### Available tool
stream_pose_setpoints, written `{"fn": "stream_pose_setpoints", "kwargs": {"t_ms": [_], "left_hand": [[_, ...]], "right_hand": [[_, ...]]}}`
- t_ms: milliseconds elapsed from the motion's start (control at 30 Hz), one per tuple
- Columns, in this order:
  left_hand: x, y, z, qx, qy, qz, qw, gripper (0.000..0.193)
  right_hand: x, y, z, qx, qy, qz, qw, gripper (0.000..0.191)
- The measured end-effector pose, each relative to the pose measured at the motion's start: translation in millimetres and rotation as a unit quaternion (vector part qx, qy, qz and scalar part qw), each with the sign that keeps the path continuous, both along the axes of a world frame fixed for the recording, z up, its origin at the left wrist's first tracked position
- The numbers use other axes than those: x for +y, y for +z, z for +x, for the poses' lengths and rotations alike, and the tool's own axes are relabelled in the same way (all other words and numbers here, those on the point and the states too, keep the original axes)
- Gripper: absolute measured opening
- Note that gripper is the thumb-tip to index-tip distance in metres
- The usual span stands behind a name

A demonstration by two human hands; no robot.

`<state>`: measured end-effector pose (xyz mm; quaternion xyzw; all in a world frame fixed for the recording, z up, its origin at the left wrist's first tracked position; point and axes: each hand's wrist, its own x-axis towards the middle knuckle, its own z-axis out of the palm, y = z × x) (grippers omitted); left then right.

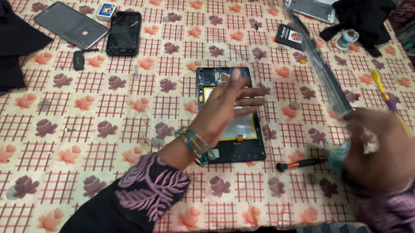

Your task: The person works on an opened tablet on a work table, using a screwdriver on the internal board, lifting out the battery and wiping it with a cloth, cleaning the battery bay, brushing the inside of the rear cover, and wiping the cover and the tablet's back with the cloth.

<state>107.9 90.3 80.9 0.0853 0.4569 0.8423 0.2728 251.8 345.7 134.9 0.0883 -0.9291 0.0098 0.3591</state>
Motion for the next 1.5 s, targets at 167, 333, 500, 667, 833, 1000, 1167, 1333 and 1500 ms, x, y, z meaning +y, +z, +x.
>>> {"fn": "stream_pose_setpoints", "kwargs": {"t_ms": [167,333,500,667,833,1000,1167,1333,1500], "left_hand": [[28.7,2.0,17.3,-0.083,-0.005,0.109,0.991,0.053],[44.5,-11.1,28.7,-0.100,0.072,0.190,0.974,0.039],[42.2,-17.9,25.4,-0.092,0.075,0.263,0.957,0.034],[44.1,-14.6,28.3,-0.056,0.020,0.268,0.962,0.039],[55.9,-7.0,38.4,-0.019,-0.030,0.224,0.974,0.081],[85.3,-1.0,50.8,0.059,-0.070,0.160,0.983,0.109],[95.0,-9.2,57.6,0.074,-0.092,0.247,0.962,0.112],[103.9,-13.6,54.8,0.115,-0.096,0.222,0.963,0.112],[101.9,-12.4,54.9,0.120,-0.097,0.229,0.961,0.109]], "right_hand": [[-10.2,-15.0,28.2,-0.031,0.280,0.090,0.955,0.022],[-12.1,-18.0,37.2,-0.089,0.276,0.099,0.952,0.042],[52.3,-29.6,73.8,-0.185,-0.065,0.051,0.979,0.083],[95.0,-80.6,91.8,-0.158,-0.065,-0.092,0.981,0.050],[102.5,-56.4,64.3,0.037,0.030,-0.392,0.919,0.037],[37.2,-8.6,-15.0,0.110,0.075,-0.145,0.980,0.036],[-33.2,16.9,-56.0,0.067,0.196,-0.126,0.970,0.041],[-50.1,36.0,-62.8,0.104,0.179,-0.107,0.972,0.040],[-32.1,41.9,-70.1,0.172,0.103,-0.022,0.979,0.030]]}}
